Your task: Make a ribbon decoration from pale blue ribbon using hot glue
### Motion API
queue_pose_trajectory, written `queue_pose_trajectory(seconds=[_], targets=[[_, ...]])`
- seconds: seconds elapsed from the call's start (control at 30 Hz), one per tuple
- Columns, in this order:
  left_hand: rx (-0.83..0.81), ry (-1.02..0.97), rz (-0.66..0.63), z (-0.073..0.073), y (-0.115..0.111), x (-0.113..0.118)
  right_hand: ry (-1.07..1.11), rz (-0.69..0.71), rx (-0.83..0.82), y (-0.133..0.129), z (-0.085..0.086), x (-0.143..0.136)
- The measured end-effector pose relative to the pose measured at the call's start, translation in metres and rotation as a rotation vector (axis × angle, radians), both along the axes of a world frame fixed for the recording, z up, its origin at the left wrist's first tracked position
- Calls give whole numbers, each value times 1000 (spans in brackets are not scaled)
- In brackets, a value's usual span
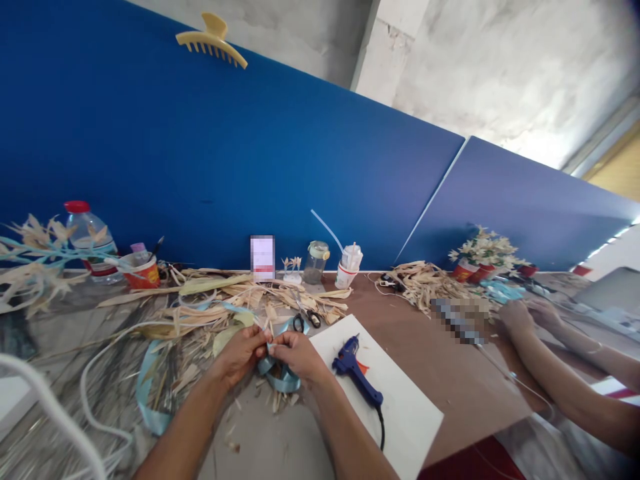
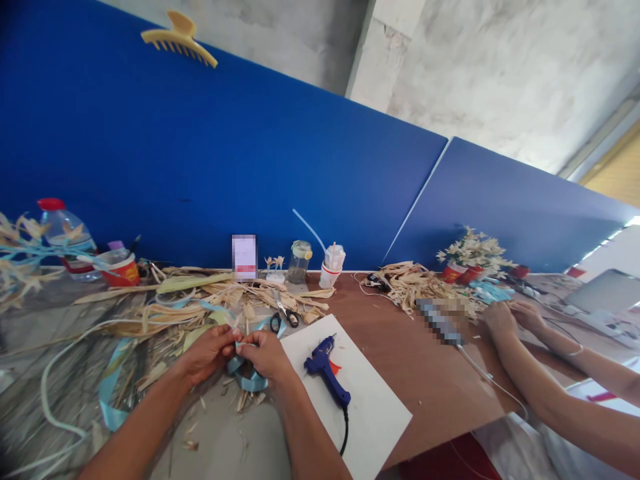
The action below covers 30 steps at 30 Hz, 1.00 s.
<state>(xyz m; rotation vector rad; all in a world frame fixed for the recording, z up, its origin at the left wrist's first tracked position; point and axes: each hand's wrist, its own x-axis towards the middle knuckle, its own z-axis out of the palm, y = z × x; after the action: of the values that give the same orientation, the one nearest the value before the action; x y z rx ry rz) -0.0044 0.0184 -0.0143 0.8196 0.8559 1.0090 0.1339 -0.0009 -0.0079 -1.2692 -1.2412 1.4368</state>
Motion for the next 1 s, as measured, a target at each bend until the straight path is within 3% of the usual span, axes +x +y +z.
queue_pose_trajectory(seconds=[0.3, 0.43, 0.57, 0.7, 0.8, 1.0], targets=[[103, 162, 27, 11, -4, 2, 247, 92, -99, -1, -1, -1], [116, 243, 93, 5, -2, 5, 176, 48, -78, 2, -8, -4], [120, 87, 44, 6, -6, 9, 162, -2, -56, 4, -9, -3], [28, -151, -117, 11, -11, 7, 289, 76, -69, 3, -3, 0], [-6, -208, -128, 8, -8, 4, 322, 79, -83, 4, -3, 1], [-14, -88, -39, -7, 0, 5, -64, -97, 45, 11, -17, 2]])
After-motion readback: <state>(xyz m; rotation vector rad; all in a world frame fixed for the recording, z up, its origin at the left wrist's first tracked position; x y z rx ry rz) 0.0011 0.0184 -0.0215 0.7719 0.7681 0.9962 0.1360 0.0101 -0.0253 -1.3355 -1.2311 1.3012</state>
